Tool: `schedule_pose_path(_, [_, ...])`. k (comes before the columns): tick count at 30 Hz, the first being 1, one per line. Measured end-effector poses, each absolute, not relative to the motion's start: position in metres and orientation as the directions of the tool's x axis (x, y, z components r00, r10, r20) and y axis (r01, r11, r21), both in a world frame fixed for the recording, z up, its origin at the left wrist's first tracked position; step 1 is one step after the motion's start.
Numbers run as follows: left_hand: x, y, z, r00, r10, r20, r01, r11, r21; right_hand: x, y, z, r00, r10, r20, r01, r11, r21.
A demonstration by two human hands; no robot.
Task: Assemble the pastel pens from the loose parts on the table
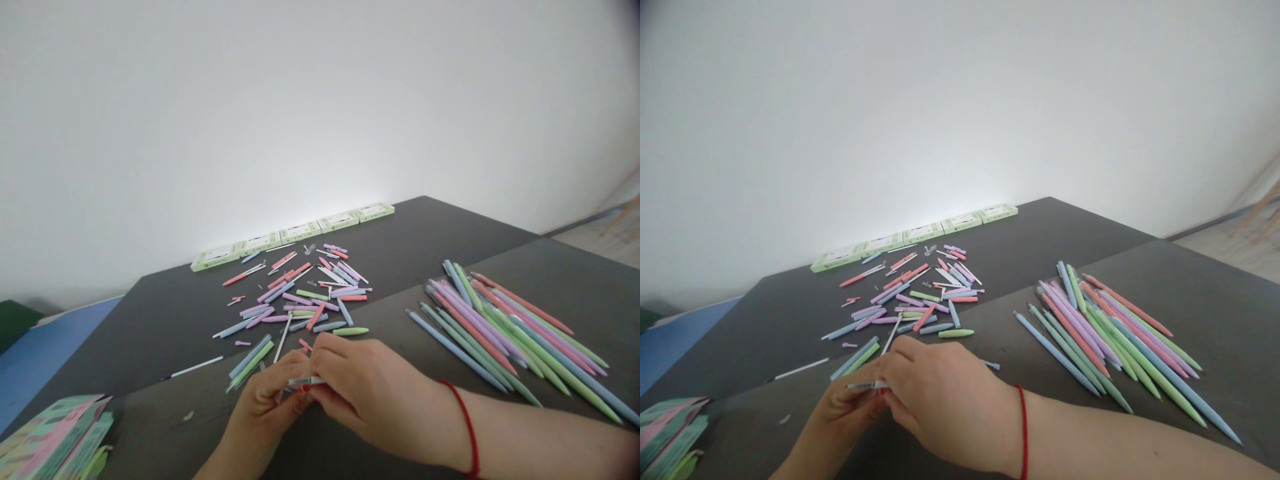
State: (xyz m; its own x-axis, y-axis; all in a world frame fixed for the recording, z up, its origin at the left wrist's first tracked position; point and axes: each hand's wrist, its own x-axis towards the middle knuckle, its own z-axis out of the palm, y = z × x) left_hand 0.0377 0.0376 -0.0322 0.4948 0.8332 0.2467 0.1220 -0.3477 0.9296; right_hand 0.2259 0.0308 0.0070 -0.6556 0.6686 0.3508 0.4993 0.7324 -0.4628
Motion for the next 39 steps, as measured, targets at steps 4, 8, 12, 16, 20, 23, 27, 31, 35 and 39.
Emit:
schedule_pose_path(4, [0.037,0.038,-0.036,0.477,0.852,0.215,0.134,-0.313,0.940,0.224,0.031,0.002,-0.688,0.644,0.334,0.467,0.746,-0.475])
schedule_pose_path(8, [0.036,0.039,-0.039,0.487,0.852,0.193,0.134,-0.292,0.947,0.232,0.034,0.009,-0.577,0.699,0.423,0.353,0.681,-0.642])
schedule_pose_path(12, [0.038,0.037,-0.038,0.533,0.816,0.224,0.094,-0.320,0.943,0.246,0.035,0.025,-0.389,0.742,0.546,0.226,0.652,-0.724])
schedule_pose_path(16, [0.037,0.036,-0.039,0.538,0.805,0.252,0.083,-0.348,0.934,0.253,0.030,0.035,-0.379,0.744,0.550,0.186,0.644,-0.742])
schedule_pose_path(20, [0.036,0.035,-0.041,0.527,0.813,0.246,0.108,-0.351,0.930,0.248,0.026,0.028,-0.472,0.707,0.527,0.127,0.646,-0.753])
schedule_pose_path(23, [0.037,0.035,-0.040,0.518,0.824,0.230,0.156,-0.355,0.922,0.241,0.027,0.017,-0.539,0.642,0.546,0.155,0.712,-0.684])
schedule_pose_path(27, [0.039,0.035,-0.037,0.512,0.827,0.232,0.198,-0.376,0.905,0.238,0.030,0.007,-0.586,0.591,0.554,0.240,0.780,-0.578])
schedule_pose_path(31, [0.039,0.035,-0.037,0.512,0.832,0.214,0.212,-0.364,0.907,0.237,0.033,0.006,-0.616,0.590,0.521,0.291,0.786,-0.546])
schedule_pose_path(35, [0.040,0.035,-0.038,0.517,0.831,0.204,0.173,-0.335,0.926,0.232,0.036,0.002,-0.676,0.581,0.454,0.351,0.795,-0.495])
schedule_pose_path(39, [0.040,0.036,-0.044,0.512,0.840,0.181,0.166,-0.304,0.938,0.225,0.037,-0.010,-0.700,0.578,0.419,0.421,0.808,-0.411])
